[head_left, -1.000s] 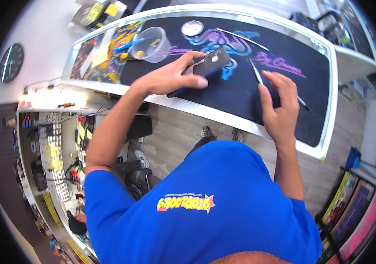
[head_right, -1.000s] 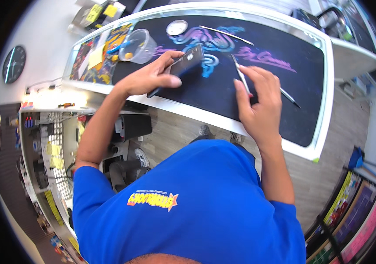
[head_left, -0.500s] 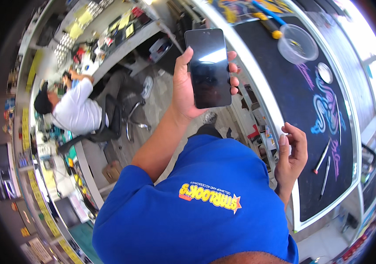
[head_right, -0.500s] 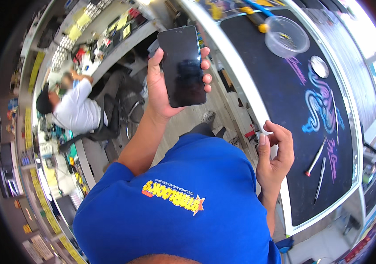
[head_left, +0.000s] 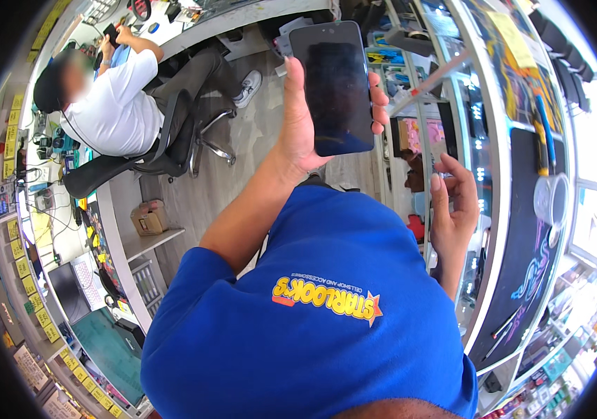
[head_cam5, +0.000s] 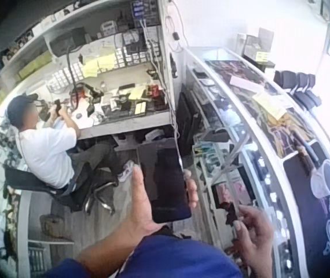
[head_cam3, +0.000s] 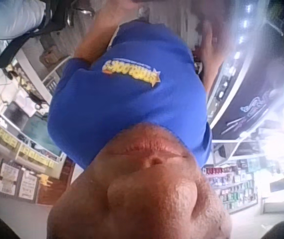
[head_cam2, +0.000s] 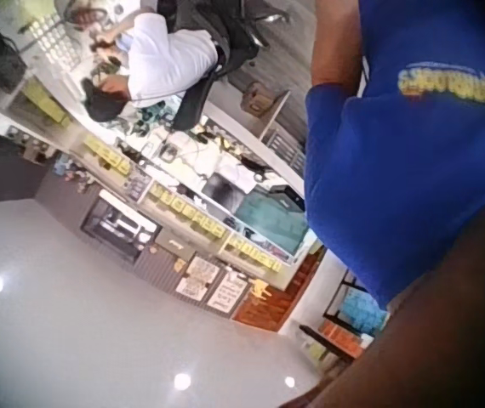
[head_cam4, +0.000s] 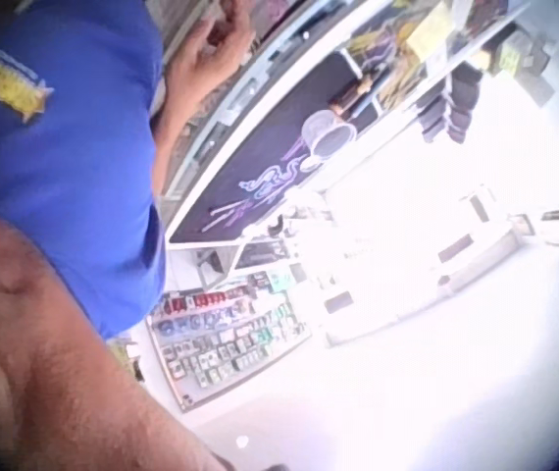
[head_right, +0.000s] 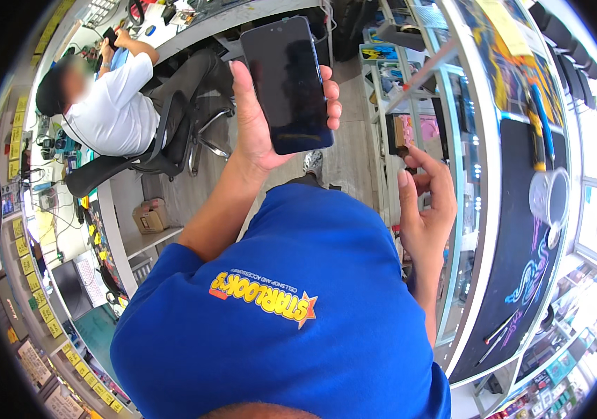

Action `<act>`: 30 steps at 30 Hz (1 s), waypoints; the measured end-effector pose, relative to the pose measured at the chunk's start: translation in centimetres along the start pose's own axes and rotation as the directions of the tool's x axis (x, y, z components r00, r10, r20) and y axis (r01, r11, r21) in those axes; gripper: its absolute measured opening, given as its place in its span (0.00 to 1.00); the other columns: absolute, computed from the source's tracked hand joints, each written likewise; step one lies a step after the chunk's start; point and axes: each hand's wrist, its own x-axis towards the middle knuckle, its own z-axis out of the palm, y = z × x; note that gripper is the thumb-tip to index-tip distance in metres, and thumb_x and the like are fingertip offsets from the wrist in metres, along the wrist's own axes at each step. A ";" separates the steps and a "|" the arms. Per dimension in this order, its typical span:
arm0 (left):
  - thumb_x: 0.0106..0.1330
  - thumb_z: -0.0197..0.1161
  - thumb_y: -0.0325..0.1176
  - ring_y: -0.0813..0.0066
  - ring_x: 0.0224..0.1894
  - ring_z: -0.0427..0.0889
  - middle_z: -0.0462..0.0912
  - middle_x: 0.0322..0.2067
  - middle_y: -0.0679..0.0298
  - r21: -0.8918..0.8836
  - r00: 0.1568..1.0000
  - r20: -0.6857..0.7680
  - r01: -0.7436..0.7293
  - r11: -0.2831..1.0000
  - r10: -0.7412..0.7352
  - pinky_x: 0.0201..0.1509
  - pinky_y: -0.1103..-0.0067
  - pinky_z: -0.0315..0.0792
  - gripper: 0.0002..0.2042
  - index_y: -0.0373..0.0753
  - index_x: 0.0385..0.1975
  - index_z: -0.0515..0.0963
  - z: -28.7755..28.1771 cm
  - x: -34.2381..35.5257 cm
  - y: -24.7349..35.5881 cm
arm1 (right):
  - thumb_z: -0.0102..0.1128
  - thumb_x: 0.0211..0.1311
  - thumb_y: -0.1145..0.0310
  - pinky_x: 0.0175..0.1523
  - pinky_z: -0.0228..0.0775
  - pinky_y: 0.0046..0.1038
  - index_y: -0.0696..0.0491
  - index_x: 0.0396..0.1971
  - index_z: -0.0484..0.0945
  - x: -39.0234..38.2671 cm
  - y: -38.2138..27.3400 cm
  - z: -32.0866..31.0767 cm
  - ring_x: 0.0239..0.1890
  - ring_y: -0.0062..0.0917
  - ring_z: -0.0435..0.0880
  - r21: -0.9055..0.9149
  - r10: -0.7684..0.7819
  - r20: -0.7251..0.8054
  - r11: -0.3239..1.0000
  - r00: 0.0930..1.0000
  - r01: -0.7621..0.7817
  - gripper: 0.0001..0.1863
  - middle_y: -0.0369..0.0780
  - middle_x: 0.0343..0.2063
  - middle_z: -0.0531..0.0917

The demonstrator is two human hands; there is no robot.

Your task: The person disassembles a small electronic device on a workbench, removes screws, and wipes the surface with a cloth. They then reassemble the device by inserting screws and tightening them with a screwdriver.

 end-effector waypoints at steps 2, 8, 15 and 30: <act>0.54 0.46 0.91 0.55 0.48 0.86 0.83 0.51 0.50 -0.051 0.997 0.083 0.003 0.999 0.001 0.53 0.63 0.84 0.64 0.28 0.68 0.70 -1.2 0.2 3.1 | 0.69 0.69 0.77 0.41 0.73 0.21 0.56 0.59 0.82 2.6 -1.3 3.0 0.33 0.15 0.79 -0.001 -0.050 0.035 0.999 0.998 0.051 0.19 0.37 0.45 0.85; 0.61 0.40 0.89 0.51 0.42 0.90 0.88 0.45 0.47 -0.076 0.997 -0.060 -0.046 0.996 0.041 0.47 0.63 0.84 0.58 0.29 0.61 0.76 -2.9 0.2 9.4 | 0.70 0.68 0.75 0.38 0.71 0.19 0.56 0.57 0.84 8.6 -4.4 9.6 0.32 0.14 0.76 0.043 -0.125 0.126 0.992 0.984 0.121 0.18 0.37 0.42 0.86; 0.61 0.42 0.88 0.52 0.43 0.90 0.87 0.46 0.49 -0.005 0.994 -0.066 -0.084 0.996 0.084 0.48 0.64 0.84 0.56 0.32 0.58 0.77 -4.1 0.9 11.4 | 0.72 0.65 0.75 0.39 0.71 0.22 0.56 0.55 0.85 14.1 -7.4 12.5 0.30 0.17 0.77 0.050 -0.326 0.263 0.944 0.908 0.325 0.19 0.38 0.43 0.87; 0.51 0.48 0.92 0.50 0.52 0.84 0.80 0.55 0.48 -0.105 0.990 0.122 -0.064 0.992 0.077 0.55 0.61 0.80 0.67 0.27 0.72 0.65 -1.7 5.4 9.9 | 0.71 0.68 0.74 0.38 0.72 0.21 0.55 0.57 0.83 17.7 -3.7 8.5 0.31 0.16 0.80 0.130 -0.229 0.269 0.971 0.935 0.201 0.18 0.38 0.43 0.87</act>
